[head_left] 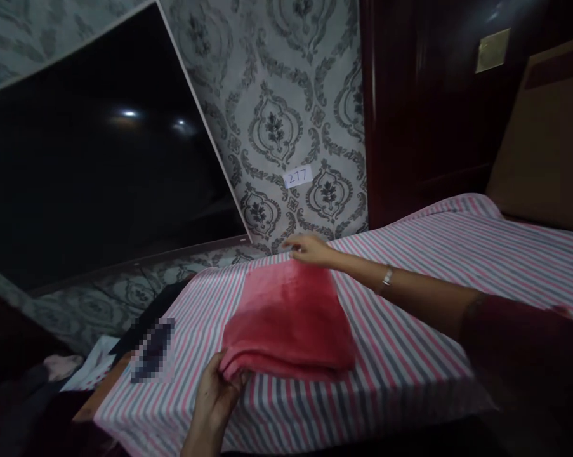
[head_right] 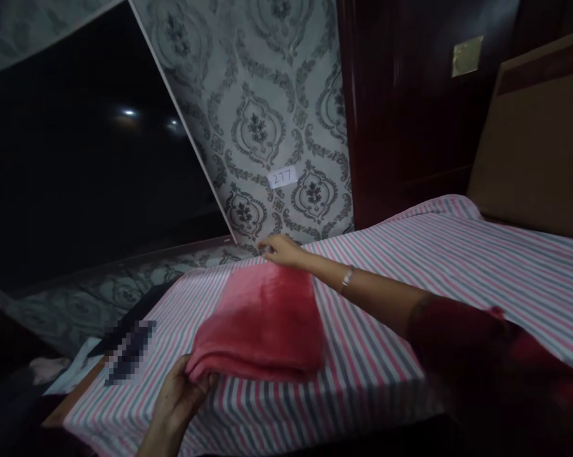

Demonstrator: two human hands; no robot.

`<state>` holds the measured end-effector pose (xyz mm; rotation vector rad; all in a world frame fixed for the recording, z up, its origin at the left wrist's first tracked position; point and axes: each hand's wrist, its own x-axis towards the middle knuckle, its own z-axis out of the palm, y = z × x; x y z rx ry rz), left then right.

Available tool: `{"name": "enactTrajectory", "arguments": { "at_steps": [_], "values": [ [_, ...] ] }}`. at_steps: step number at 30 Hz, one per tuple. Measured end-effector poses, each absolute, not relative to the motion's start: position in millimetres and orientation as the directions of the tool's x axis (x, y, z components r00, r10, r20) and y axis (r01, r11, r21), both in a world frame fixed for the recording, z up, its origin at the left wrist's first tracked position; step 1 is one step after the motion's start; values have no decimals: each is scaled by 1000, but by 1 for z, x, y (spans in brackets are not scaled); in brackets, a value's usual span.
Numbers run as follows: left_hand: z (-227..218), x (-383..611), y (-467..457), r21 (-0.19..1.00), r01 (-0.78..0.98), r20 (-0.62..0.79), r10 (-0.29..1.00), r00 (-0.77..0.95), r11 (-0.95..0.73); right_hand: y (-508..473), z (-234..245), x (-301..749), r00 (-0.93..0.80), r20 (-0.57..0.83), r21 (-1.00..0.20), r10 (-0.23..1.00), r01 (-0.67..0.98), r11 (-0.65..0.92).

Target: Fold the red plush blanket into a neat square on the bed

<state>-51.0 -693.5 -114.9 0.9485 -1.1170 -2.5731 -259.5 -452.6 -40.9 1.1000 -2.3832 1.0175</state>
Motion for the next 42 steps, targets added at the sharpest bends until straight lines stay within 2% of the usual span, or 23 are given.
{"name": "enactTrajectory", "arguments": {
  "at_steps": [2,5,6,7,8,9,10,12,15,17,19,21,25,27,30,33,36,40,42],
  "values": [
    [-125,-46,-702,696,-90,-510,-401,-761,-712,-442,-74,-221,-644,512,-535,-569,-757,376],
    [-131,-39,-706,696,-83,-476,-372,-797,-713,-435,-114,-148,-605,494,-653,-624,-732,194],
    [-129,-38,-704,690,-75,-457,-353,-816,-720,-436,-125,-122,-634,425,-742,-646,-653,154],
    [-127,-36,-701,682,-64,-434,-334,-837,-728,-439,-136,-99,-645,283,-850,-710,-511,126],
    [-123,-35,-695,672,-53,-414,-315,-854,-739,-444,-147,-78,-648,121,-944,-752,-308,114],
    [-120,-33,-687,662,-45,-395,-298,-869,-748,-449,-157,-61,-618,9,-984,-786,-144,102],
    [-116,-31,-678,655,-40,-378,-282,-882,-755,-454,-165,-47,-602,-21,-997,-799,-42,58],
    [-113,-24,-653,647,-25,-336,-256,-906,-762,-464,-176,-32,-600,5,-977,-800,167,-132],
    [-125,-9,-612,640,6,-210,-182,-961,-769,-467,-174,-26,-713,72,-807,-697,369,-461],
    [-144,3,-592,634,-20,-155,-102,-983,-773,-460,-166,-25,-798,10,-709,-603,420,-567],
    [-167,14,-581,621,-87,-158,-16,-987,-779,-450,-159,-22,-833,-86,-679,-547,450,-579],
    [-189,24,-577,603,-138,-175,39,-984,-786,-441,-158,-19,-830,-137,-701,-540,467,-539],
    [-220,34,-582,615,-126,-166,28,-986,-778,-437,-167,-16,-843,-120,-769,-525,414,-488],
    [-227,32,-589,618,-126,-171,24,-985,-776,-443,-172,-17,-848,-110,-776,-518,399,-488],
    [-225,20,-604,582,-175,-185,81,-979,-794,-455,-177,-20,-852,-133,-774,-507,409,-484],
    [-212,-1,-627,539,-201,-175,125,-977,-818,-455,-178,-24,-897,-235,-735,-375,417,-536],
    [-196,-25,-648,518,-191,-184,109,-977,-834,-427,-173,-30,-911,-328,-707,-251,413,-575],
    [-192,-51,-665,479,-66,-175,-21,-984,-875,-355,-165,-37,-887,-363,-791,-284,455,-409],
    [-195,-59,-671,479,-43,-214,-69,-974,-877,-319,-164,-37,-907,-299,-859,-297,391,-331]
  ]
}}
